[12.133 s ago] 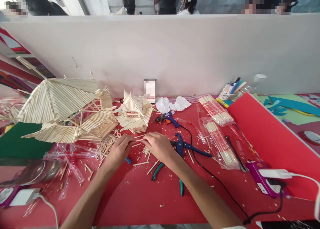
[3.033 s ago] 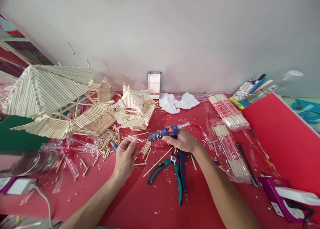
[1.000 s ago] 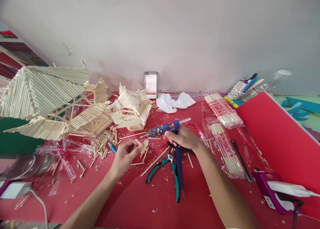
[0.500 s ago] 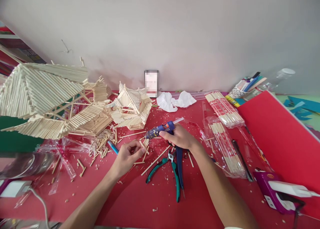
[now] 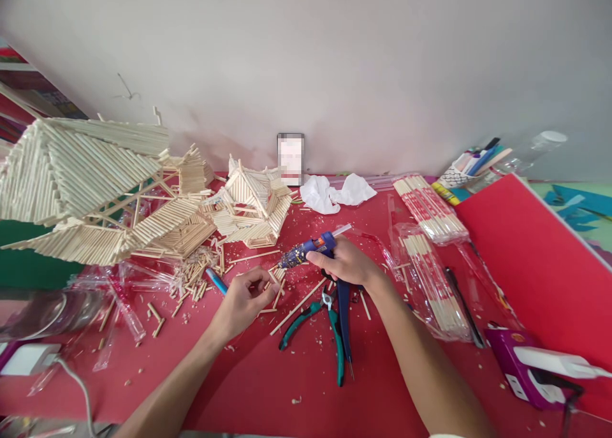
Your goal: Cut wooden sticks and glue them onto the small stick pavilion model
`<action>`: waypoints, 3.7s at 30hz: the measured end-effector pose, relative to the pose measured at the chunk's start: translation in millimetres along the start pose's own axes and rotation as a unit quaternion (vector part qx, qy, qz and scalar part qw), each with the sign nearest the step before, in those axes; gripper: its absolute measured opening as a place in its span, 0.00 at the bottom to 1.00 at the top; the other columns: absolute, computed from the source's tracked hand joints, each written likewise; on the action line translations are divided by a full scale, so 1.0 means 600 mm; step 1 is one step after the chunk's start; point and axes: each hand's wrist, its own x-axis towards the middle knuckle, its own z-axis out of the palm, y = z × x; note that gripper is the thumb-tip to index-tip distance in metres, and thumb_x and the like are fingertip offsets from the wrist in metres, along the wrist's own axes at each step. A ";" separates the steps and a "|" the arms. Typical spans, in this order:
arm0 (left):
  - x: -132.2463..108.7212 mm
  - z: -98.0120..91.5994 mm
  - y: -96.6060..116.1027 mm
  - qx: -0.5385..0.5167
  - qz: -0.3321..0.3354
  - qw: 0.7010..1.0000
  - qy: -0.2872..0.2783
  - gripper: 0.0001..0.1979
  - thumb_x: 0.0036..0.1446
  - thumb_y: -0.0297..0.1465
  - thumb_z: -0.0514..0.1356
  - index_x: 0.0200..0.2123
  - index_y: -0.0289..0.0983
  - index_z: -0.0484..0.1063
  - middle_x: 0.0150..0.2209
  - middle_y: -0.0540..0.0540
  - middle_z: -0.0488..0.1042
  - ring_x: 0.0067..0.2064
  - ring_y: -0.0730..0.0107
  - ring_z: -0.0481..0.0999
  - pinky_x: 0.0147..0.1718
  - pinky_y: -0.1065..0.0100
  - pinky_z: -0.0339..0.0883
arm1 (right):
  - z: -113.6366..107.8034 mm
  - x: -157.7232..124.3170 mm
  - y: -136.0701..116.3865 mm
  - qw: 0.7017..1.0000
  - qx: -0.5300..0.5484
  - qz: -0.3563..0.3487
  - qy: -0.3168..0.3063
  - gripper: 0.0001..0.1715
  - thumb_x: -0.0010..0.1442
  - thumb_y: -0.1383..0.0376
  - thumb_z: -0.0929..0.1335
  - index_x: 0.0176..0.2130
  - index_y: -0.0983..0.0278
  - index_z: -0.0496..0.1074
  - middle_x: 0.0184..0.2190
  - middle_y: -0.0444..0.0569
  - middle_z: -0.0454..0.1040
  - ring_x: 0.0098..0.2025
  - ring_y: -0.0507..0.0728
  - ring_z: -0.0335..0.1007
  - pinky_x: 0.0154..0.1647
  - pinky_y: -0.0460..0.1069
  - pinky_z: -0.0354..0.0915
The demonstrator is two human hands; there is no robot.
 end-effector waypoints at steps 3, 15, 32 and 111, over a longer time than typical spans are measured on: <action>0.000 0.000 -0.002 0.004 0.004 1.000 0.001 0.13 0.59 0.38 0.61 0.28 0.34 0.74 0.26 0.52 0.62 0.28 0.74 0.59 0.28 0.71 0.54 | 0.000 0.001 0.000 1.000 0.004 0.001 0.000 0.31 0.60 0.40 0.68 0.24 0.63 0.66 0.16 0.42 0.66 0.15 0.49 0.62 0.15 0.44 0.58; 0.002 -0.002 -0.001 0.003 0.010 1.000 0.010 0.13 0.59 0.38 0.61 0.28 0.35 0.74 0.25 0.52 0.61 0.27 0.74 0.58 0.26 0.71 0.53 | -0.002 0.000 0.001 1.000 0.021 0.005 -0.009 0.31 0.60 0.40 0.68 0.23 0.62 0.66 0.15 0.41 0.65 0.15 0.48 0.61 0.15 0.44 0.56; 0.002 -0.007 -0.006 -0.019 -0.001 1.000 -0.018 0.15 0.60 0.41 0.61 0.29 0.35 0.74 0.24 0.53 0.58 0.27 0.74 0.57 0.26 0.71 0.52 | -0.002 0.004 -0.002 1.000 -0.002 0.028 -0.011 0.31 0.60 0.39 0.67 0.25 0.63 0.67 0.17 0.42 0.66 0.16 0.49 0.62 0.15 0.44 0.58; 0.007 -0.018 -0.011 -0.066 -0.024 0.993 -0.090 0.19 0.61 0.45 0.60 0.27 0.37 0.64 0.25 0.55 0.51 0.27 0.75 0.51 0.26 0.70 0.47 | -0.007 0.004 0.007 0.998 0.046 0.034 -0.033 0.31 0.60 0.40 0.68 0.25 0.63 0.66 0.18 0.42 0.66 0.16 0.47 0.61 0.14 0.43 0.58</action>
